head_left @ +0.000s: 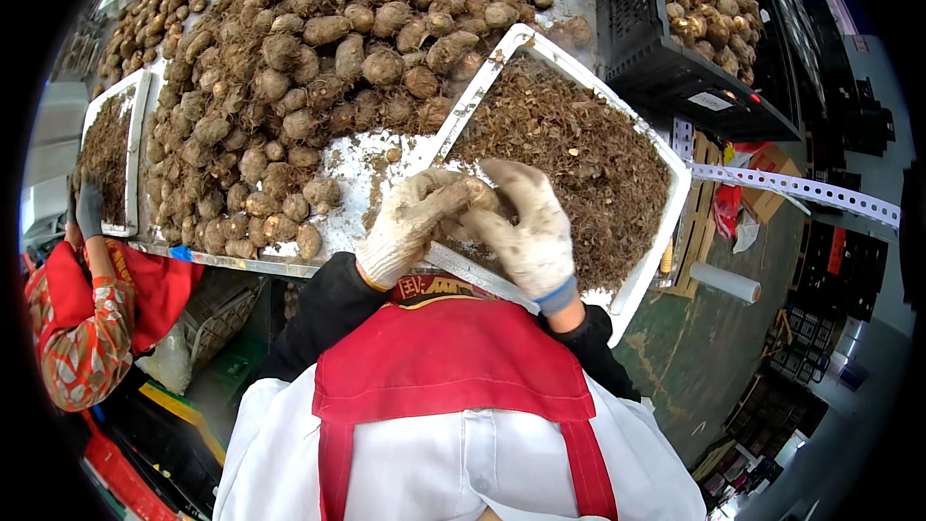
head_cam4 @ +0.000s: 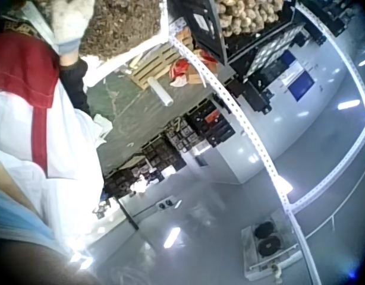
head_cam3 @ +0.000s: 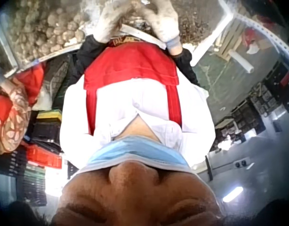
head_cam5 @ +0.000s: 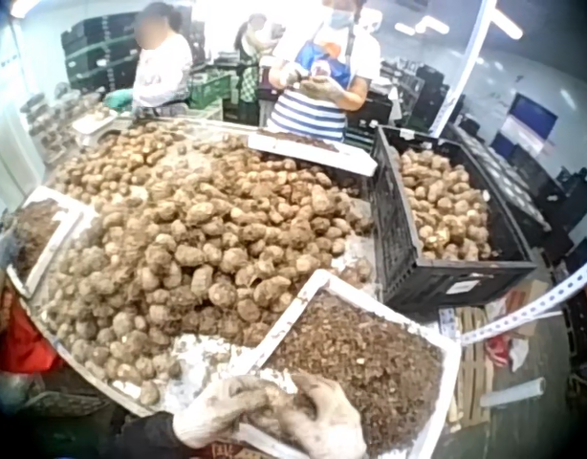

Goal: The person stands at a processing table and peels the skin off root vegetables by hand. They pick up each vegetable from a large pile, rub the skin off with gloved hands, and place the cleaned vegetable into a white bin. A coworker is visible in the background performing a similar task.

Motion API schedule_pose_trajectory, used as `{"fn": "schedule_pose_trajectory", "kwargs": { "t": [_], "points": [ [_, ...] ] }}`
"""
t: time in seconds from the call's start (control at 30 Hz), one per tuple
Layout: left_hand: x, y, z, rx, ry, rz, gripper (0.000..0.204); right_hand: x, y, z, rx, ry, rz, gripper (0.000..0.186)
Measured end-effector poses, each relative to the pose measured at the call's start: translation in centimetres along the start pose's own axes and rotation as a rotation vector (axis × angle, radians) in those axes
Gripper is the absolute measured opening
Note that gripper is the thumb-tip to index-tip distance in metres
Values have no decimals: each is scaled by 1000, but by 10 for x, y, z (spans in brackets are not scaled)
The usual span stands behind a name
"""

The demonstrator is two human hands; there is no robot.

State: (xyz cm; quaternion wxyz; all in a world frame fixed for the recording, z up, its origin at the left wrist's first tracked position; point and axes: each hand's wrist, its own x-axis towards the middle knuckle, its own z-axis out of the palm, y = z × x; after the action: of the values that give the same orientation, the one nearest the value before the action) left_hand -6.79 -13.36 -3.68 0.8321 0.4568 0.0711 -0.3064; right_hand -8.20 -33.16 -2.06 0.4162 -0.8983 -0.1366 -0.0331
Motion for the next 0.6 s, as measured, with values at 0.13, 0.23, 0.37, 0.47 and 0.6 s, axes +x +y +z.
{"fn": "schedule_pose_trajectory", "kwargs": {
  "t": [0.13,0.23,0.37,0.47,0.6],
  "points": [
    [2,-19,4,71,146,73,33,3,-8,15,328,66,254,25],
    [-6,-10,8,11,99,65,38,13,10,8,311,-13,438,35],
    [-4,-13,-8,-93,8,8,46,-12,56,7,-198,44,7,28],
    [-2,18,-42,-202,-127,-52,41,-15,55,6,-226,-7,-128,24],
    [-7,156,-111,117,135,231,25,-27,39,8,300,-30,493,27]
  ]
}}
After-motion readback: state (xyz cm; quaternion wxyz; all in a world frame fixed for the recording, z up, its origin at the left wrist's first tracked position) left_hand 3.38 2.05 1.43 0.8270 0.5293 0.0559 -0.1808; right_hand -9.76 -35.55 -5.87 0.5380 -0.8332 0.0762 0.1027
